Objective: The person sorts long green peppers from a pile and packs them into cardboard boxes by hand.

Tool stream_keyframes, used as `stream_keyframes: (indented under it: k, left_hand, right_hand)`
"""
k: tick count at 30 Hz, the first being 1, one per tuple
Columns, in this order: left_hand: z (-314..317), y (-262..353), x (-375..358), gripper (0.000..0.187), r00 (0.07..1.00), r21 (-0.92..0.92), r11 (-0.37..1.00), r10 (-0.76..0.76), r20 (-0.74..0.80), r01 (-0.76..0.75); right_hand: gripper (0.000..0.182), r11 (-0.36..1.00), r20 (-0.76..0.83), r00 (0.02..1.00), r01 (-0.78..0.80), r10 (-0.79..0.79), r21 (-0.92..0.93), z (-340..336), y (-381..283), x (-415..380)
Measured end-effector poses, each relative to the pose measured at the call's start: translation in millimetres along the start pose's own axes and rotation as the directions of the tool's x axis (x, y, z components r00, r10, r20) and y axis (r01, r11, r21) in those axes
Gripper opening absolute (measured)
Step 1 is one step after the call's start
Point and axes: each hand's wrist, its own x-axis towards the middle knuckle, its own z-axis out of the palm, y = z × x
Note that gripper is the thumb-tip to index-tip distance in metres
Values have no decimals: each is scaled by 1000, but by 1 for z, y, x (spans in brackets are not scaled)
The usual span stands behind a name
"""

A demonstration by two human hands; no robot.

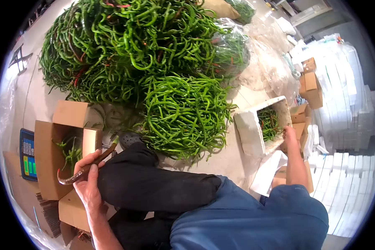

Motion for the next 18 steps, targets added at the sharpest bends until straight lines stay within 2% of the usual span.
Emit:
stream_keyframes:
  k: [1, 3, 4, 5, 6, 9, 11, 13, 14, 15, 17, 18]
  left_hand:
    - [0, 0, 0, 21, 1000, -3, 1000, 11, 1, -11]
    - [7, 5, -3, 22, 999, -6, 1000, -27, -40, 27]
    - [7, 4, -3, 23, 998, 26, 999, -37, -41, 38]
    - [2, 2, -2, 24, 998, 60, 997, -47, -39, 49]
    - [-7, -7, 2, 25, 1000, 168, 985, 28, -4, -27]
    - [-8, -12, 3, 26, 997, 193, 979, 67, 31, -72]
    - [-5, -12, 4, 26, 997, 209, 975, 68, 34, -74]
    - [-2, -11, 7, 26, 996, 257, 963, 81, 29, -86]
    - [0, -11, 8, 26, 997, 255, 964, 73, 23, -76]
    - [-1, -12, 8, 25, 999, 261, 964, 49, 14, -50]
    - [-6, -13, 9, 25, 1000, 271, 963, 8, -2, -7]
    - [-5, -11, 8, 24, 1000, 266, 964, -20, -9, 22]
  right_hand:
    - [9, 990, -110, 989, 89, -101, -109, 17, 9, -7]
    - [8, 979, -99, 986, 114, -132, -167, 47, 12, -16]
    - [9, 788, -95, 890, 340, -446, -513, 51, 17, -11]
    - [11, 436, 29, 722, 449, -691, -780, 56, 23, -5]
    - [23, 402, -51, 759, 286, -649, -870, 67, 5, -35]
    - [33, 436, -280, 812, -35, -512, -899, 66, 6, 2]
    - [40, 257, -53, 777, 142, -627, -956, 102, 0, -16]
    - [38, 319, 231, 736, 524, -637, -789, 158, 25, -12]
    - [36, 351, 361, 801, 550, -477, -758, 191, 30, -24]
    - [36, 356, 458, 726, 666, -513, -656, 221, 50, -24]
    - [39, 358, 548, 743, 667, -384, -653, 274, 81, -18]
    - [41, 407, 539, 772, 636, -336, -656, 294, 89, -10]
